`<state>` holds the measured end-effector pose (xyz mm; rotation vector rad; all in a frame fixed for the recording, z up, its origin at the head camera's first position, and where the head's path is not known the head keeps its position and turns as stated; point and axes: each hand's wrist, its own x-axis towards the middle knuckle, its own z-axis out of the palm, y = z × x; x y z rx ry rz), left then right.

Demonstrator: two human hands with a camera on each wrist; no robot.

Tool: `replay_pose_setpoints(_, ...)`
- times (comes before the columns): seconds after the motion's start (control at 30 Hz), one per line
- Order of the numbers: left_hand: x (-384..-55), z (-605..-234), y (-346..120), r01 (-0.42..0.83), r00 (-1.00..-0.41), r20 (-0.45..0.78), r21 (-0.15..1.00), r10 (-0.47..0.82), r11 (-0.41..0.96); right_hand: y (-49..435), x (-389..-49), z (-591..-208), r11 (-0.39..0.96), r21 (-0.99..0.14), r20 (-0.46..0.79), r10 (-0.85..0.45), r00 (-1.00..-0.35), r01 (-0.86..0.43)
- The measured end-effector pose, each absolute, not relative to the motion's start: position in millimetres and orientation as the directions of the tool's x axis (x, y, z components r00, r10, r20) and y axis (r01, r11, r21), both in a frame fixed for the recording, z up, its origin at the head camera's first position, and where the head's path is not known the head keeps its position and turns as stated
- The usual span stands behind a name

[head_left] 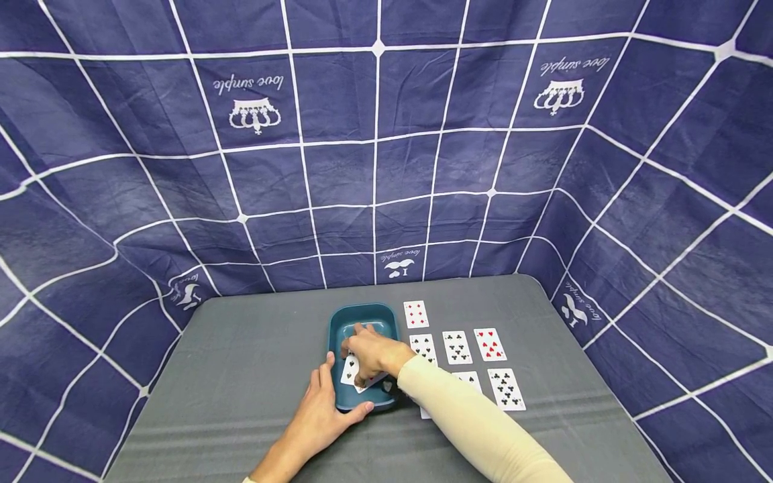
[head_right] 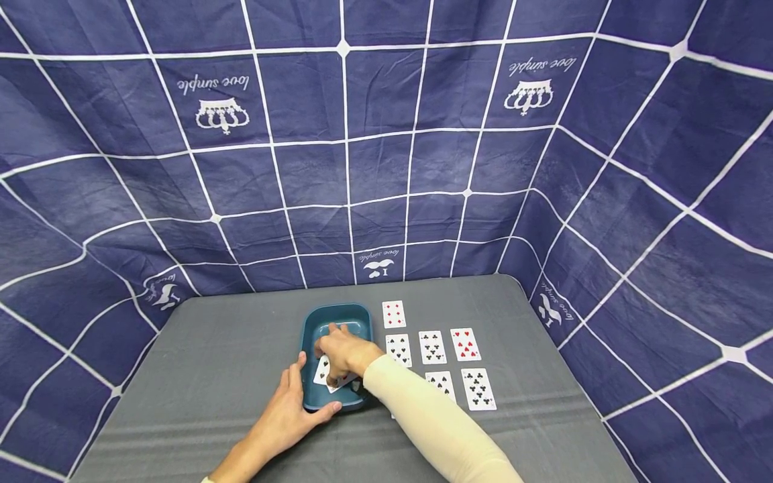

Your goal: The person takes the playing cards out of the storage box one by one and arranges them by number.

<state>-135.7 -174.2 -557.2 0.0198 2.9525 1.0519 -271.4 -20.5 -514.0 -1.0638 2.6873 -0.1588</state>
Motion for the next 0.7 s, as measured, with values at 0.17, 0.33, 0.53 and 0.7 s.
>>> replay_pose_setpoints(0.17, -135, -557, -174, 0.011, -1.000, 0.002, 0.634, 0.013, 0.774, -20, -273, -516, 0.721, -0.204, -0.169, -0.692, -0.701, -0.662)
replay_pose_setpoints(0.33, -135, -559, -174, 0.014, -1.000, 0.006, 0.634, 0.013, 0.773, -15, -273, -513, 0.717, -0.197, -0.154, -0.696, -0.701, -0.669)
replay_pose_setpoints(0.53, -136, -559, -173, 0.026, -1.000, 0.028, 0.623, 0.011, 0.782, -7, -275, -505, 0.697, -0.215, -0.108, -0.713, -0.693, -0.684)
replay_pose_setpoints(0.7, -135, -558, -173, 0.031, -0.999, 0.039, 0.621, 0.009, 0.783, 2, -279, -499, 0.682, -0.232, -0.069, -0.722, -0.688, -0.693)
